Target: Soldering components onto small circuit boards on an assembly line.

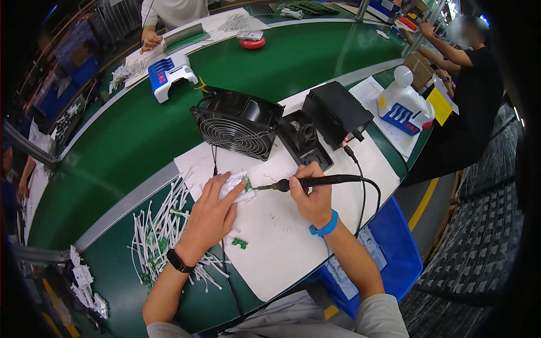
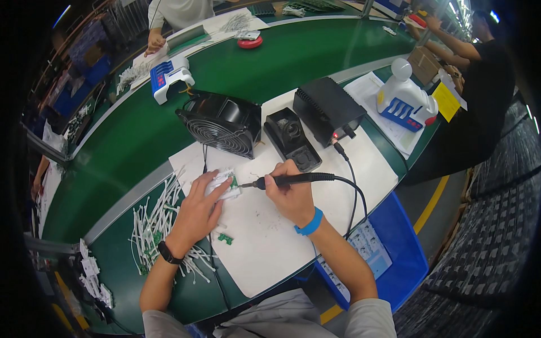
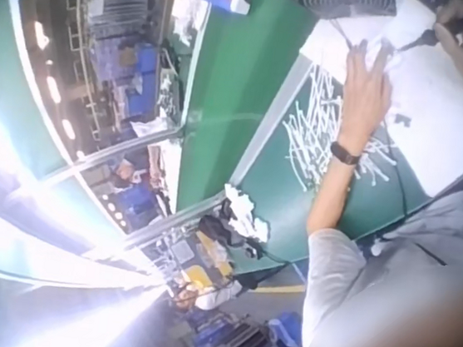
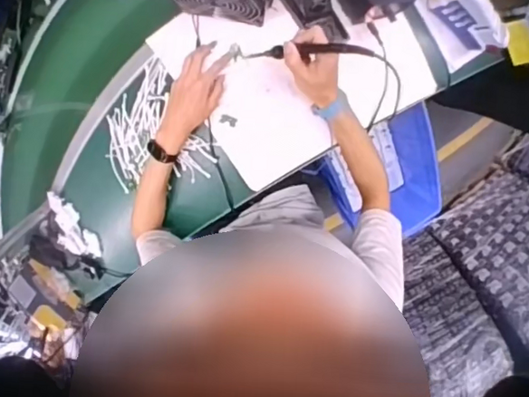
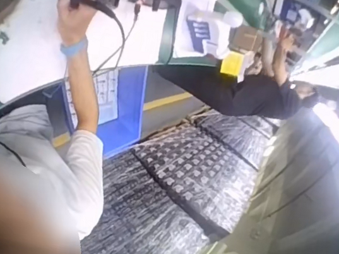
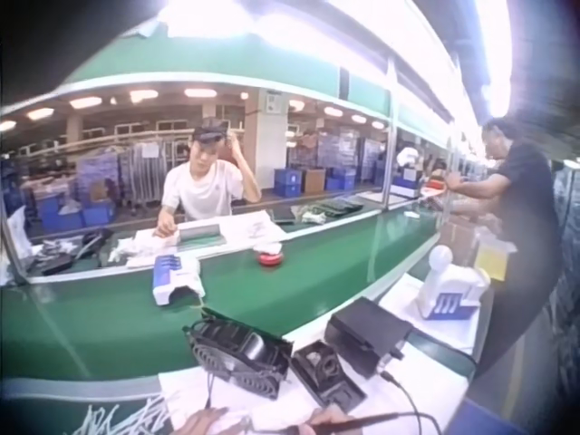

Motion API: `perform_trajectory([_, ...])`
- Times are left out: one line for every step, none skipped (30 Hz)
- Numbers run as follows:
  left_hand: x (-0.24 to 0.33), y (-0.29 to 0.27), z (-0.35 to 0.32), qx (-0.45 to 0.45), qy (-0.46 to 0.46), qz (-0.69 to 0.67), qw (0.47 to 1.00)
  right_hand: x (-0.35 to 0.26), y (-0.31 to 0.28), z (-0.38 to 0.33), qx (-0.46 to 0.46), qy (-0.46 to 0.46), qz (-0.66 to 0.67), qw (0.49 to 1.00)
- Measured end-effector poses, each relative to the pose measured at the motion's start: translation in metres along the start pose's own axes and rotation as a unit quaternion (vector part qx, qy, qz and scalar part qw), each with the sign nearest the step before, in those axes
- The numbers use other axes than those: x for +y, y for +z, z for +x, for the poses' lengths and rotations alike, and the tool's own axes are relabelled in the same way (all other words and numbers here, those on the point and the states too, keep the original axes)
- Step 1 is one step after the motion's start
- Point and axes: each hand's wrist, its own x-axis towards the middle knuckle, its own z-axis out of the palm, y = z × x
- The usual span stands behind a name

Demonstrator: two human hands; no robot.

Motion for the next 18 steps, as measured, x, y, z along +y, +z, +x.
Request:
perform_trajectory([0.0,0.001,0.0,0.0,-0.003,0.006,1.0,0.001,0.0,0.0,0.026,-0.007,0.007,1.0])
perform_trajectory([-0.001,0.001,-0.001,0.006,-0.003,0.012,1.0,0.001,0.001,0.001,0.052,-0.032,0.022,0.998])
perform_trajectory([-0.002,0.002,-0.001,0.016,0.008,0.015,1.0,0.001,0.0,0.001,0.057,-0.019,0.012,0.998])
perform_trajectory([-0.003,0.002,-0.001,0.016,0.004,0.019,1.0,0.001,0.0,0.002,0.073,-0.022,0.019,0.997])
perform_trajectory([-0.004,0.002,-0.001,0.027,0.011,0.019,0.999,0.001,-0.001,0.002,0.088,-0.04,0.033,0.995])
perform_trajectory([-0.005,0.002,-0.001,0.04,0.024,0.017,0.999,0.0,-0.001,0.003,0.092,-0.032,0.025,0.995])
perform_trajectory([-0.005,0.004,0.001,0.067,0.03,0.032,0.997,-0.001,-0.001,0.003,0.1,-0.037,0.018,0.994])
perform_trajectory([-0.004,0.004,0.0,0.071,0.031,0.035,0.996,-0.001,-0.002,0.003,0.105,-0.057,0.019,0.993])
perform_trajectory([-0.003,0.004,0.0,0.062,0.017,0.043,0.997,-0.001,-0.002,0.004,0.114,-0.077,0.007,0.99])
perform_trajectory([-0.001,0.003,0.0,0.047,0.005,0.047,0.998,-0.001,-0.002,0.004,0.121,-0.062,0.001,0.991])
perform_trajectory([0.001,0.003,0.0,0.049,0.006,0.065,0.997,-0.001,-0.002,0.004,0.125,-0.078,0.006,0.989])
perform_trajectory([0.003,0.002,0.0,0.059,0.012,0.071,0.996,-0.001,-0.003,0.005,0.132,-0.077,0.004,0.988])
perform_trajectory([0.005,0.0,-0.001,0.042,0.002,0.067,0.997,-0.001,-0.003,0.005,0.139,-0.07,0.004,0.988])
perform_trajectory([0.007,-0.002,-0.001,0.019,-0.008,0.058,0.998,-0.001,-0.004,0.006,0.151,-0.065,0.024,0.986])
perform_trajectory([0.009,-0.004,-0.002,0.029,-0.004,0.065,0.997,-0.001,-0.004,0.007,0.161,-0.081,0.049,0.982])
perform_trajectory([0.011,-0.007,-0.005,0.018,0.002,0.061,0.998,0.0,-0.005,0.008,0.163,-0.065,0.045,0.983])
perform_trajectory([0.013,-0.009,-0.008,0.011,0.019,0.052,0.998,-0.001,-0.006,0.01,0.177,-0.071,0.051,0.98])
perform_trajectory([0.014,-0.011,-0.01,-0.026,0.007,0.027,0.999,-0.001,-0.007,0.011,0.194,-0.106,0.058,0.973])
